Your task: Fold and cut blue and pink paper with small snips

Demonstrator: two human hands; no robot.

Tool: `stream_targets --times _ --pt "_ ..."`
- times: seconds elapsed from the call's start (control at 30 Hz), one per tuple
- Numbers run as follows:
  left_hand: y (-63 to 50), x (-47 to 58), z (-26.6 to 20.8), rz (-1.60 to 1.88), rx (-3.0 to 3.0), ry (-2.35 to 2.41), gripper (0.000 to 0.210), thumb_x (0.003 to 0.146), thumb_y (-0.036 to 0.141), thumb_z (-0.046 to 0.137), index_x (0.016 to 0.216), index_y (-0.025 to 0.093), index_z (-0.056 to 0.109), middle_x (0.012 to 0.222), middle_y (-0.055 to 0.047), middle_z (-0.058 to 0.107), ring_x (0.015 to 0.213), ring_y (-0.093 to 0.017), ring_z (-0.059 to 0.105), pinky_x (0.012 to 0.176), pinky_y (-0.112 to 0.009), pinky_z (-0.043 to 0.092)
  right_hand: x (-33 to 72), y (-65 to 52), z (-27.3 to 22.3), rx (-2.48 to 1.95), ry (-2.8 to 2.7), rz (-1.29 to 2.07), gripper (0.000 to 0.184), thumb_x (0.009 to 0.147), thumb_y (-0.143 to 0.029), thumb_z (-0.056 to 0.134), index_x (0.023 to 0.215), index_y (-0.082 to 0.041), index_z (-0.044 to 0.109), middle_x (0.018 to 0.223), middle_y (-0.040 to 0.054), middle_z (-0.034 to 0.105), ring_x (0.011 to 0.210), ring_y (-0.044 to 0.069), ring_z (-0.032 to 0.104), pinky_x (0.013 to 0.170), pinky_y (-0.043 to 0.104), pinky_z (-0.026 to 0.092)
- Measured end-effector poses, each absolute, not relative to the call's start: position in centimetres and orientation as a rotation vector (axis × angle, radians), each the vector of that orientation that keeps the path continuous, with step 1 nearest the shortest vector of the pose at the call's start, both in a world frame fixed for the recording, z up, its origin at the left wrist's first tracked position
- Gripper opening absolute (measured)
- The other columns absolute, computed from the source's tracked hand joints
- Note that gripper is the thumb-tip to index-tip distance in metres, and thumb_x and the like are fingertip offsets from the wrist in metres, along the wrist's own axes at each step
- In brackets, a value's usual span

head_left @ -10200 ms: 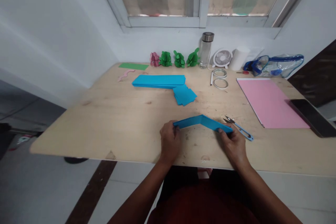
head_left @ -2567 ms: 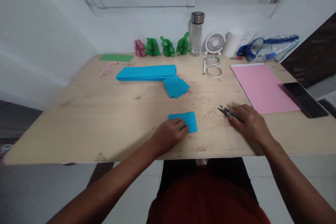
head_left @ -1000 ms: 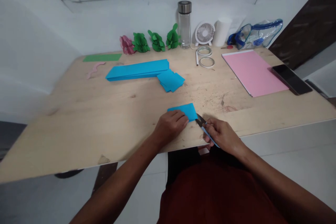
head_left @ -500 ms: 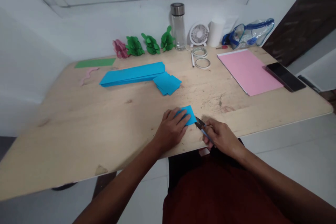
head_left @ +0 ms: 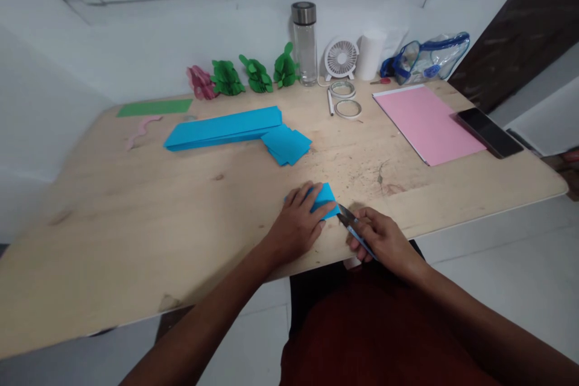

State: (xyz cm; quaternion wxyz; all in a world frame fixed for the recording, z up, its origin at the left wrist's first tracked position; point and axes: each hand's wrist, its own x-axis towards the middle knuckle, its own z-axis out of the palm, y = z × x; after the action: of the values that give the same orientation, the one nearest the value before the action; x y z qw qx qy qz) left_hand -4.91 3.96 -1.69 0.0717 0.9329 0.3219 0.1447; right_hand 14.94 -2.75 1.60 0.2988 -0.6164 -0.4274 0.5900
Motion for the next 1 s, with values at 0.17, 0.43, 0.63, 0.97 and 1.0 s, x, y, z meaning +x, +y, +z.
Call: stream_targets --times 0.17,0.43,0.63,0.97,1.0 --pt "4.2 -5.0 -1.7 0.397 2.801 0.937 0.041 0.088 0.023 0.044 0.127 0.019 0.051 0.141 -0.017 0.04 0.132 -0.032 0.034 0.104 -0.056 0.029 14.8 -2.9 1.7 -1.606 -1.098 1.577 0.02 0.089 -0.038 0.045 0.095 -0.019 0.05 0.065 -0.0022 0.061 0.046 0.009 0.056 0.045 0.022 0.045" --pt "3.4 -5.0 -1.7 0.34 2.813 0.928 0.047 0.089 0.021 0.041 0.136 0.019 0.042 0.144 -0.016 0.038 0.134 -0.031 0.032 0.106 -0.052 0.029 15.0 -3.7 1.2 -1.595 -1.092 1.594 0.024 0.088 -0.038 0.047 0.104 -0.02 0.052 0.067 -0.0016 0.061 0.047 0.01 0.056 0.044 0.022 0.045" --pt "1.9 -4.7 -1.3 0.317 2.807 0.909 0.046 0.089 0.022 0.042 0.135 0.018 0.044 0.145 -0.016 0.036 0.135 -0.031 0.031 0.107 -0.052 0.029 15.4 -5.4 0.6 -1.568 -1.074 1.597 0.03 0.089 -0.043 0.045 0.106 -0.02 0.053 0.068 -0.0008 0.062 0.048 0.01 0.057 0.045 0.023 0.046" --pt "-0.7 -4.0 -0.9 0.253 2.82 0.915 0.047 0.09 0.021 0.041 0.137 0.021 0.041 0.147 -0.013 0.035 0.137 -0.031 0.027 0.108 -0.052 0.028 16.0 -8.7 -0.7 -1.55 -1.004 1.566 0.035 0.089 -0.047 0.045 0.11 -0.02 0.051 0.068 -0.0013 0.063 0.046 0.011 0.058 0.044 0.024 0.044" --pt "-0.8 -4.0 -0.9 0.25 2.829 0.914 0.047 0.09 0.022 0.041 0.137 0.022 0.041 0.147 -0.013 0.035 0.137 -0.031 0.028 0.108 -0.052 0.027 15.9 -8.9 -0.9 -1.552 -0.993 1.552 0.036 0.089 -0.047 0.045 0.11 -0.02 0.052 0.068 -0.0014 0.063 0.046 0.011 0.058 0.044 0.024 0.044"
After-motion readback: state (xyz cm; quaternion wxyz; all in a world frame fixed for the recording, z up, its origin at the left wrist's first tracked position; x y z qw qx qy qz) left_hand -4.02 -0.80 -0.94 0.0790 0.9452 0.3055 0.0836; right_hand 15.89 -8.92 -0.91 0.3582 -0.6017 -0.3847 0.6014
